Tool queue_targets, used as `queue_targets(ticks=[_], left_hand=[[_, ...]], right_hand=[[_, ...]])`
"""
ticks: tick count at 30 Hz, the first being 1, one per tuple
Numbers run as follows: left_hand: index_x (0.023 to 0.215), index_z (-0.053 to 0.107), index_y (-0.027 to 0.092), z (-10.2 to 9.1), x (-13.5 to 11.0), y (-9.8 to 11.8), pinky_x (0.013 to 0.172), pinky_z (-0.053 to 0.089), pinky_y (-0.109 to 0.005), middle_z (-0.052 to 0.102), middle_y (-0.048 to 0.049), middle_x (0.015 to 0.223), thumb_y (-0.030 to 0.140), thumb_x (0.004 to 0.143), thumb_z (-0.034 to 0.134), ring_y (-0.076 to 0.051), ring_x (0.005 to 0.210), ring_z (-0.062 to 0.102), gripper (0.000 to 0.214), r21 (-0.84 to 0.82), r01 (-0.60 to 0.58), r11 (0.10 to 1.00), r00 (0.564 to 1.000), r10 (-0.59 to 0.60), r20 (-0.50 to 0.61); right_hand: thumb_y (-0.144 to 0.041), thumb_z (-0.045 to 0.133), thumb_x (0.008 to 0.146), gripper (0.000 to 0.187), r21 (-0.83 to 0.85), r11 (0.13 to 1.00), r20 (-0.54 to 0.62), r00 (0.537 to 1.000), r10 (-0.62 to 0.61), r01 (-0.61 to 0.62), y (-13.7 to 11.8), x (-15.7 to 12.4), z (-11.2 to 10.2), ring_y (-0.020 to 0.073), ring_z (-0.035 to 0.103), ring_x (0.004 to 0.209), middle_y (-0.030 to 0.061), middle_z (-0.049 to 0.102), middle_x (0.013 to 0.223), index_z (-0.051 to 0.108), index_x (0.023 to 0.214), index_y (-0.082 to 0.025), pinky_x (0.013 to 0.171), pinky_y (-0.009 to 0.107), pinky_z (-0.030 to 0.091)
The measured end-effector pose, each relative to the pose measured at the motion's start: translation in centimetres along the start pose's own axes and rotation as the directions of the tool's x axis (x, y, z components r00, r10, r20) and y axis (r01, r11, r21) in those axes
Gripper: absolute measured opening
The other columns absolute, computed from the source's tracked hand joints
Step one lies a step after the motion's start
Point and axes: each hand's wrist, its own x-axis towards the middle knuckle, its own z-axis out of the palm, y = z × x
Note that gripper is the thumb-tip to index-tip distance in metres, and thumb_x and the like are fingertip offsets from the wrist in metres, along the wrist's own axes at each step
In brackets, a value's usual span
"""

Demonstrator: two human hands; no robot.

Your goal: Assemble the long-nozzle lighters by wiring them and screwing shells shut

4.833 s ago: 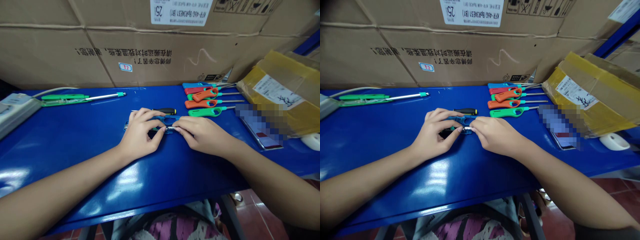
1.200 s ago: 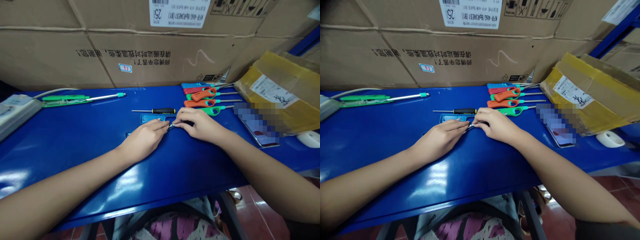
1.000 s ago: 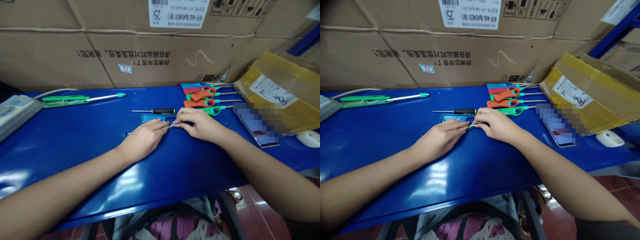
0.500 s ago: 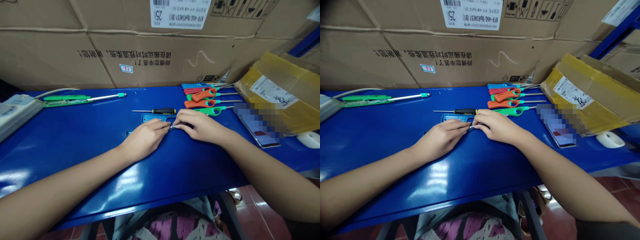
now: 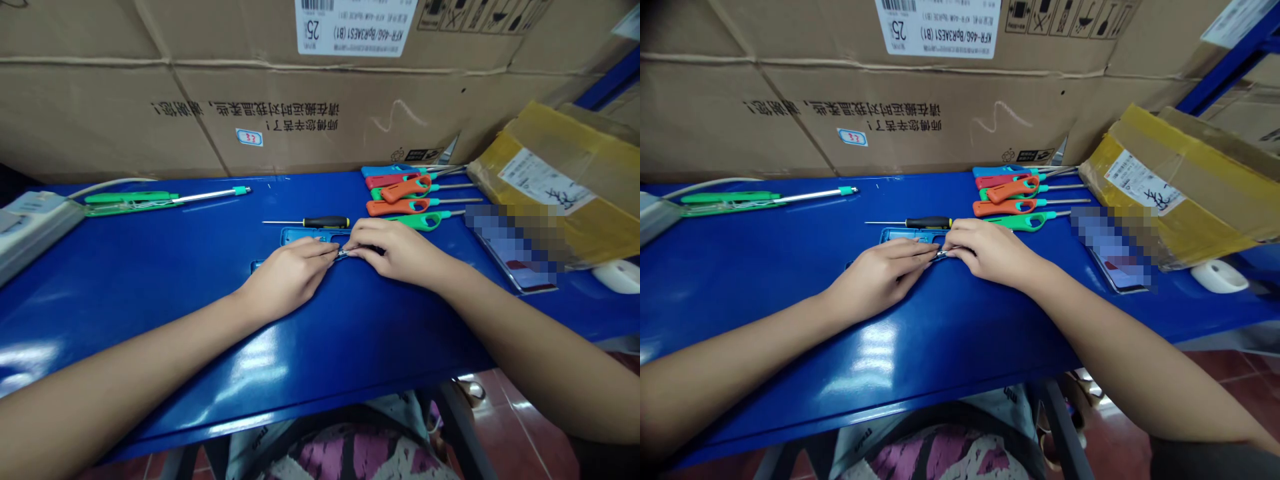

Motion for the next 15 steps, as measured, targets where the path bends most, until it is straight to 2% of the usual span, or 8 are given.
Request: queue_targets(ticks=[8, 15], left_hand=[[0.114, 0.072, 0.011, -0.01, 0.16, 0.06, 0.087, 0.062, -0.041, 0.074, -0.0143, 0.116, 0.016, 0.101, 0.05, -0.025, 0.101, 0.071, 0.026, -0.027, 0.02, 0.999, 1.0, -0.019, 0.021], [0.116, 0.071, 0.012, 0.04, -0.12, 0.22, 0.1, 0.059, -0.045, 0.073, -0.0136, 0.122, 0.014, 0.1, 0.051, -0.025, 0.109, 0.071, 0.026, -0.005, 0.043, 0.999, 0.999, -0.043, 0.028]], right_hand=[[-0.019, 0.053, 0.098, 0.016, 0.042, 0.999, 0.009, 1.0, -0.029, 0.029, -0.17, -0.02, 0.1, 0.0201, 0.063, 0.085, 0.0084, 0.068, 0.094, 0.068, 0.092, -0.017, 0.077, 0.032, 0.049], [-0.021, 0.049, 0.1, 0.016, -0.042, 0.999, 0.044, 0.999, -0.005, 0.007, -0.62, -0.11, 0.03, 0.0207, 0.062, 0.088, 0.0078, 0.067, 0.096, 0.064, 0.098, -0.018, 0.077, 0.031, 0.047]])
